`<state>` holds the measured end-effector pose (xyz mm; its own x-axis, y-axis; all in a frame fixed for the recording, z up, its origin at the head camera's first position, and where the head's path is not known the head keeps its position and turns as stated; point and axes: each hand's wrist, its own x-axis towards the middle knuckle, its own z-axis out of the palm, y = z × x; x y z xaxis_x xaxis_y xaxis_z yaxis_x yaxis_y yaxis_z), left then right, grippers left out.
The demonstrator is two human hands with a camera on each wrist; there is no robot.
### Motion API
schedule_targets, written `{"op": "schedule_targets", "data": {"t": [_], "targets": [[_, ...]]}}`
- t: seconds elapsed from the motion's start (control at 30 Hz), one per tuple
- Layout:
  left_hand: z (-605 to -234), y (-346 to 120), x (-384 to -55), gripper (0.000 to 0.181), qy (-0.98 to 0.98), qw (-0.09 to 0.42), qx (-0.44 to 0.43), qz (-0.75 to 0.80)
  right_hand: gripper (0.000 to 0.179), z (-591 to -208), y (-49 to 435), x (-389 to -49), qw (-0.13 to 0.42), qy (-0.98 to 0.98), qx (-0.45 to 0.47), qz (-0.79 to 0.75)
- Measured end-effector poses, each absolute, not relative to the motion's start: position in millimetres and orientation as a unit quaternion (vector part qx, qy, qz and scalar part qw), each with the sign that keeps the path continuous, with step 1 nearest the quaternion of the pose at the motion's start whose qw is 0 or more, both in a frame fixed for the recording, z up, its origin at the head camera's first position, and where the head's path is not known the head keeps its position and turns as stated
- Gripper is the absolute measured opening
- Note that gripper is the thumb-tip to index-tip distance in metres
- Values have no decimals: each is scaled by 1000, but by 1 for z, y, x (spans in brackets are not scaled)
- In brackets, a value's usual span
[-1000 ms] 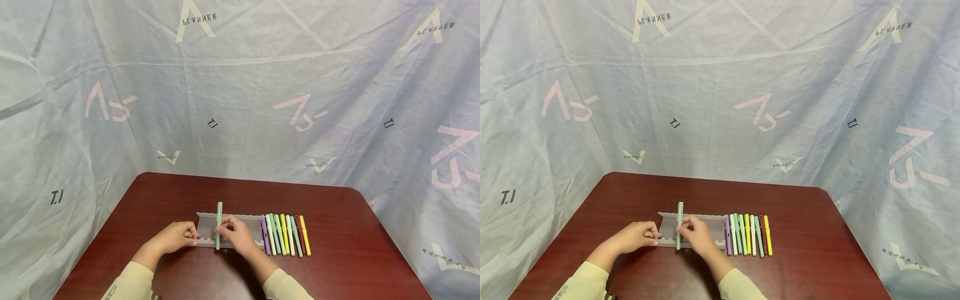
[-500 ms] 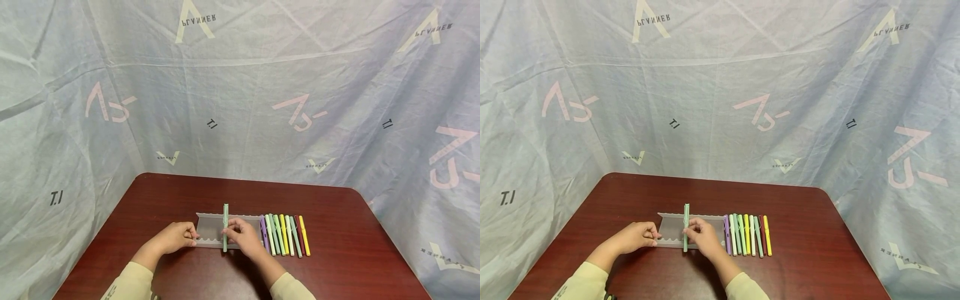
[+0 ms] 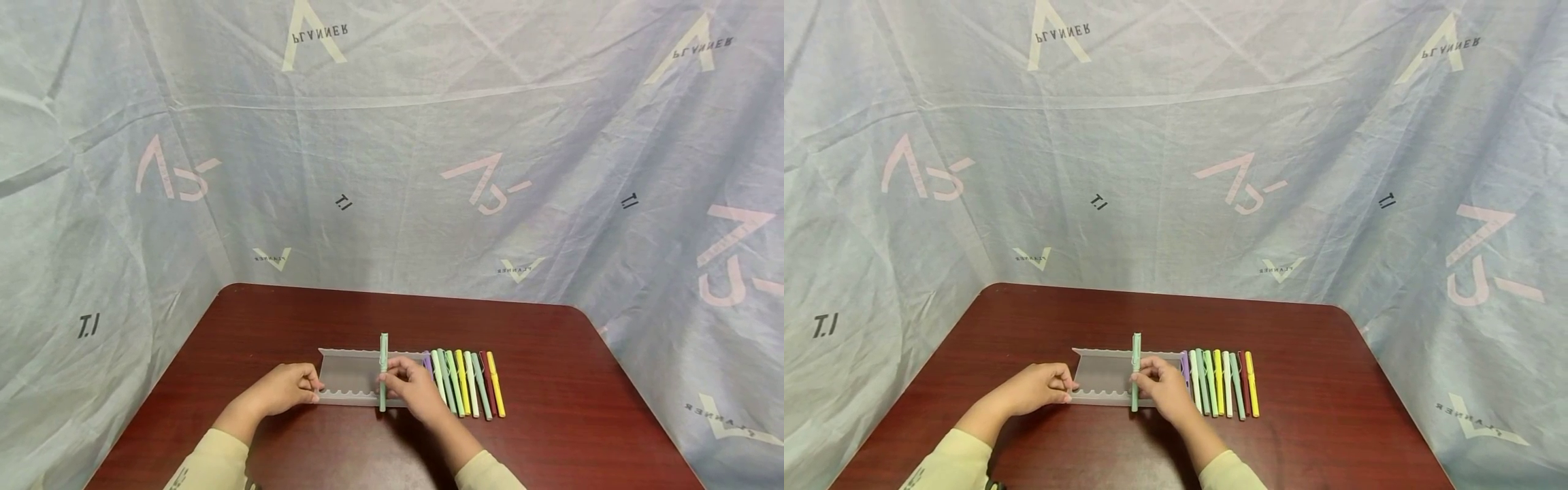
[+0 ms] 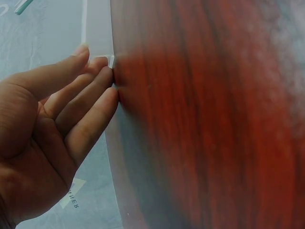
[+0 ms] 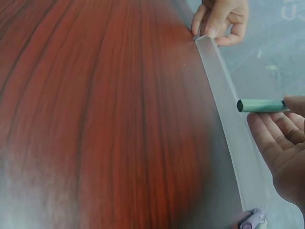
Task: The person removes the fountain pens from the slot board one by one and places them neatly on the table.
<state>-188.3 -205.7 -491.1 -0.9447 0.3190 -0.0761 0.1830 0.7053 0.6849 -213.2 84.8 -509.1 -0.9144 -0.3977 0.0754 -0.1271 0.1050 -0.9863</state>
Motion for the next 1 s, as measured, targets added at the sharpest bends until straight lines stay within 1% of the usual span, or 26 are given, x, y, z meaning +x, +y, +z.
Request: {"op": "schedule_targets", "data": {"t": [0.13,0.3,0.37,0.43,0.57,0.73,1.0], "targets": [[-491,-206,-188,16,919,91,140,357,24,-503,92,-210,107,737,-175,-644],[-490,-206,-188,17,916,91,144,364,27,-498,101,-207,102,748,-170,-633],[-490,-206,-188,17,915,93,143,365,30,-504,104,-210,102,745,-165,-638],[-490,-206,-188,17,916,95,141,364,28,-508,108,-212,103,741,-163,-643],[-490,-206,-188,17,915,97,141,366,29,-509,113,-212,106,736,-153,-651],[-491,-206,-189,17,913,98,140,370,34,-507,121,-211,98,740,-147,-648],[-491,-206,-189,16,912,101,137,374,37,-507,138,-211,84,758,-131,-633]]}}
